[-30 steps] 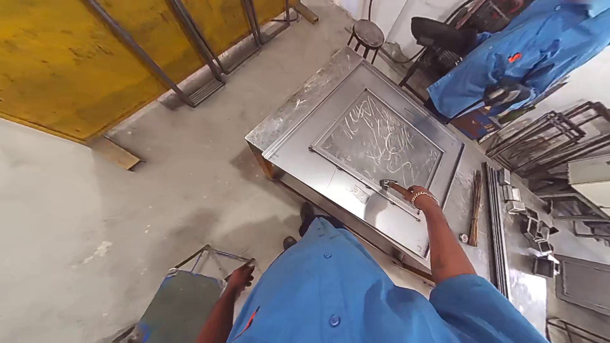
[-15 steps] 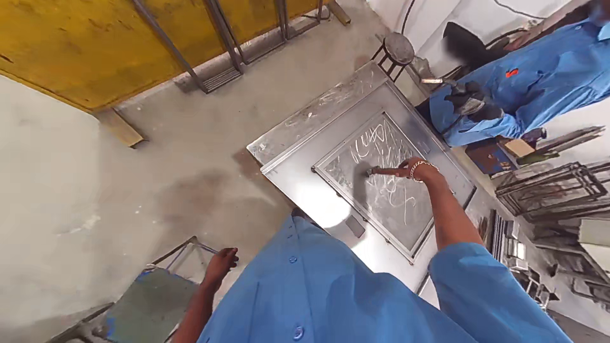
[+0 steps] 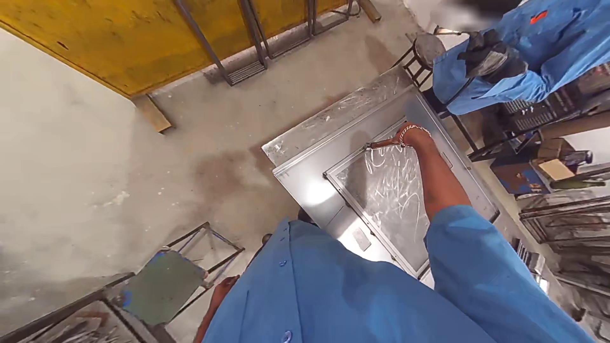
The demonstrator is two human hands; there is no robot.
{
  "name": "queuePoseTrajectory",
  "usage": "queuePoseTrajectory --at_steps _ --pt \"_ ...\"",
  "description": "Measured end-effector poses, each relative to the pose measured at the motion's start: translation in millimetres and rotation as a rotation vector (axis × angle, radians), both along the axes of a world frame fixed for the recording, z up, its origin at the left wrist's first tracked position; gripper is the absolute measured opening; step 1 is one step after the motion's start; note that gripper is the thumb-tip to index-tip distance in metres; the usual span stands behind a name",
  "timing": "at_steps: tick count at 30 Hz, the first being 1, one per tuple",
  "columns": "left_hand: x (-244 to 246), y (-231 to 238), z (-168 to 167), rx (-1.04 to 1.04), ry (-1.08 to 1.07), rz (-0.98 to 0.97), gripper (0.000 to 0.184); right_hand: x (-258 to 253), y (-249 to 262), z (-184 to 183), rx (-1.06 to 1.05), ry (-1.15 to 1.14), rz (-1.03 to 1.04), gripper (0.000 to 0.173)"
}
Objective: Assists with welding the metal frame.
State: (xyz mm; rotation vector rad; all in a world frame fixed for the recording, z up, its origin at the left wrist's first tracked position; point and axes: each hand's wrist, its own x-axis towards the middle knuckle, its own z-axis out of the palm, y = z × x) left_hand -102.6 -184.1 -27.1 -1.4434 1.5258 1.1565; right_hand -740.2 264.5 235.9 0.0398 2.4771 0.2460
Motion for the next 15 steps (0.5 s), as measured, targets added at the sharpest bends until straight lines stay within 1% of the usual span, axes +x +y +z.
queuePoseTrajectory --at_steps 1,2,3,4,5,7,9,10,12,15 --pt "13.8 0.6 -14.6 -0.031 0.052 0.000 0.034 -2.4 -2.6 -0.1 0.014 0.002 0.020 0.063" --pt "34.4 -0.4 -40.6 -0.103 0.163 -0.036 0.034 -3.8 -5.6 -0.2 0.036 0.008 0.055 0.063" --pt "46.2 -1.8 -61.0 -0.144 0.243 -0.068 0.035 -3.8 -9.5 0.5 0.054 0.024 0.090 0.057" --pt "49.0 -4.0 -71.3 -0.144 0.286 -0.098 0.038 -1.8 -14.1 1.7 0.055 0.049 0.110 0.049" --pt "44.9 -6.8 -71.5 -0.124 0.306 -0.127 0.040 1.3 -19.2 3.1 0.054 0.067 0.118 0.044" --pt "24.2 -10.3 -54.8 -0.091 0.294 -0.126 0.041 6.9 -27.2 6.0 0.083 0.087 0.135 0.041" --pt "10.4 -14.5 -46.1 -0.061 0.303 -0.077 0.042 7.7 -28.0 5.9 0.100 0.073 0.135 0.046" --pt "4.0 -15.3 -39.3 -0.045 0.311 -0.037 0.043 5.7 -26.5 5.2 0.086 0.062 0.123 0.046" --pt "-5.9 -13.6 -15.6 -0.021 0.322 0.040 0.042 5.9 -26.0 7.0 0.062 0.054 0.087 0.045" --pt "-8.2 -12.3 19.4 -0.025 0.331 0.087 0.039 9.0 -27.4 4.8 0.064 0.076 0.062 0.044"
